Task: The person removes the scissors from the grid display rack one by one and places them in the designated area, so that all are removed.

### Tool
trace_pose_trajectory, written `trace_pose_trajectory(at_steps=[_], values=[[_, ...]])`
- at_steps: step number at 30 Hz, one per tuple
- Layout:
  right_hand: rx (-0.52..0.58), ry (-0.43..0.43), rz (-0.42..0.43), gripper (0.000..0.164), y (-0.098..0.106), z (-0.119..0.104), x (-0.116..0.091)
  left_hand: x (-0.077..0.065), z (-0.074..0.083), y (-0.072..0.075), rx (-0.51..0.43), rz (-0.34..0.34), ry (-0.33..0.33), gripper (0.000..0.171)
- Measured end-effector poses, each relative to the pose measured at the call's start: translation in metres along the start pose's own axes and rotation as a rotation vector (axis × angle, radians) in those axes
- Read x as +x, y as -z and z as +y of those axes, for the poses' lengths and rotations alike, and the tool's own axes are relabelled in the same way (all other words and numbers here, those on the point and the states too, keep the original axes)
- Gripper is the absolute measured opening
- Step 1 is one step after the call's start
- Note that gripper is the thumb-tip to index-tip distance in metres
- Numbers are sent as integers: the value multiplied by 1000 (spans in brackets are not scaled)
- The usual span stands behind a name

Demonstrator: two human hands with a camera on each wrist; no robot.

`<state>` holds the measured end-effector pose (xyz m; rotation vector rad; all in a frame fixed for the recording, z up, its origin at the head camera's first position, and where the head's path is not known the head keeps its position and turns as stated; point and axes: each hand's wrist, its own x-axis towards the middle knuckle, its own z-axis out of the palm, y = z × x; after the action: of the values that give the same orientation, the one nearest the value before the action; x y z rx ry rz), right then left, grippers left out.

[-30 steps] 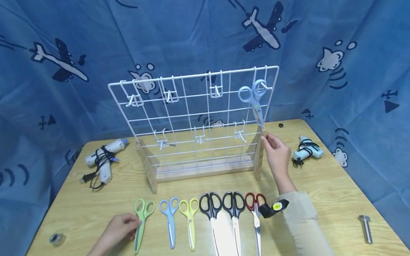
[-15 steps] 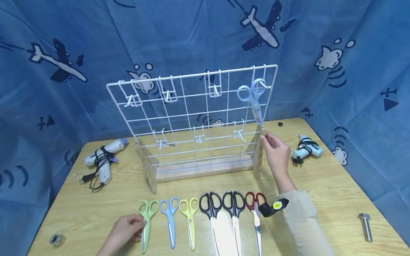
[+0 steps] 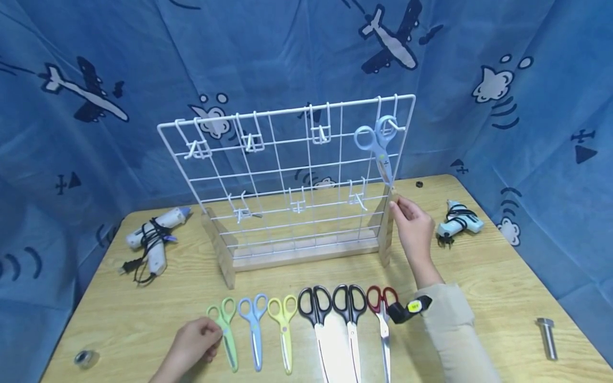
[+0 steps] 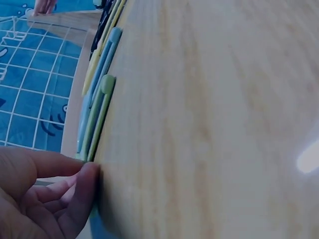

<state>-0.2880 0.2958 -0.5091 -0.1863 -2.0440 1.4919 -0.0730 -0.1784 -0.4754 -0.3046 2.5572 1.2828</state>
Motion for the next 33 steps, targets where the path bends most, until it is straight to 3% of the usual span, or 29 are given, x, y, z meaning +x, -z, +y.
trace_pose_trajectory(at_steps=[1,6,10,12,18,22,26,30,33], values=[[-53,16,30,36,-3,15,5,0,1,1,16,-5,-1,7],[-49,36,50,35,-1,18,5,2,16,10,124,2,-5,10],[-40,47,53,35,0,20,6,1,39,23,158,49,-29,13],[-45,53,53,35,1,19,6,1,54,28,153,76,-75,12],[-49,22,56,35,4,13,5,2,100,30,113,130,-326,6],[-27,18,42,36,3,9,4,4,131,20,109,151,-562,9],[48,-34,-3,35,6,-37,-11,8,163,9,113,122,-716,21],[3,-69,-17,36,9,-116,-39,15,195,-2,127,86,-787,32],[-40,-79,-23,37,8,-142,-46,24,218,-12,59,44,-828,34]])
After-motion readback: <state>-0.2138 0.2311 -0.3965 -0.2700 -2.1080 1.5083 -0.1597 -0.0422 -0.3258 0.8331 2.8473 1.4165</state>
